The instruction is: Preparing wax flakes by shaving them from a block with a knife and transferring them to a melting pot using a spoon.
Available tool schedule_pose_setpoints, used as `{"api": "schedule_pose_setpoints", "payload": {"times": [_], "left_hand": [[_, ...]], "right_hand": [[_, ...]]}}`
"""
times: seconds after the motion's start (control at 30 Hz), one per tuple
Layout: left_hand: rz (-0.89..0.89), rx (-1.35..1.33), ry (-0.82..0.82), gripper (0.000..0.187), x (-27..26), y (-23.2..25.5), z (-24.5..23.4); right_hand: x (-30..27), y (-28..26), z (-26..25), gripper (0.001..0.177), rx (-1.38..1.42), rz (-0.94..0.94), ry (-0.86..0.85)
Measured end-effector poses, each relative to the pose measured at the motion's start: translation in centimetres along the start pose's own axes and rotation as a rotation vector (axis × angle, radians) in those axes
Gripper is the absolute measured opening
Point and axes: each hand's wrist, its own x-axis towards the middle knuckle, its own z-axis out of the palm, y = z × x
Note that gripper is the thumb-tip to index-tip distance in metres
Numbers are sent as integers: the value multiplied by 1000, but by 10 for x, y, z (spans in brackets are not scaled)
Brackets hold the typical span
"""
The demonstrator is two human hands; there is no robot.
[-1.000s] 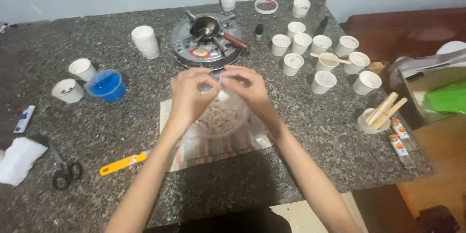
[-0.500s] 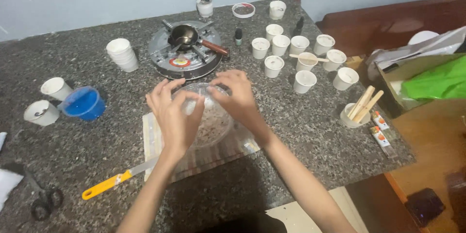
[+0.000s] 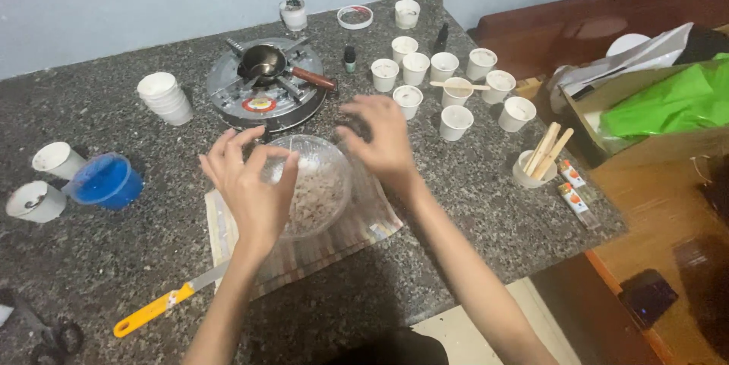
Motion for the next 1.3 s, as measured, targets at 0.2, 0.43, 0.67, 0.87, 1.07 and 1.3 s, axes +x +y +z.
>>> {"api": "schedule_pose_setpoints", "payload": {"times": [0.2, 0.43, 0.67, 0.87, 1.07, 1.3], "left_hand": [[84, -7, 51, 19, 15, 11, -2], [197, -48, 76, 21, 26, 18, 5], [171, -65, 67, 20, 29, 20, 3], [142, -25, 80, 22, 25, 6, -7], [113, -46, 95, 16, 23, -11, -25], [50, 11, 34, 16, 2, -22, -10]], "right_hand": [[22, 62, -56, 35, -75, 119, 156], [0, 73, -152, 44, -221, 111, 200], [-24, 84, -177, 37, -309, 277, 188], [-12, 85, -137, 41, -236, 230, 141], [-9, 85, -123, 41, -207, 226, 118], [-19, 89, -134, 40, -252, 254, 108]]}}
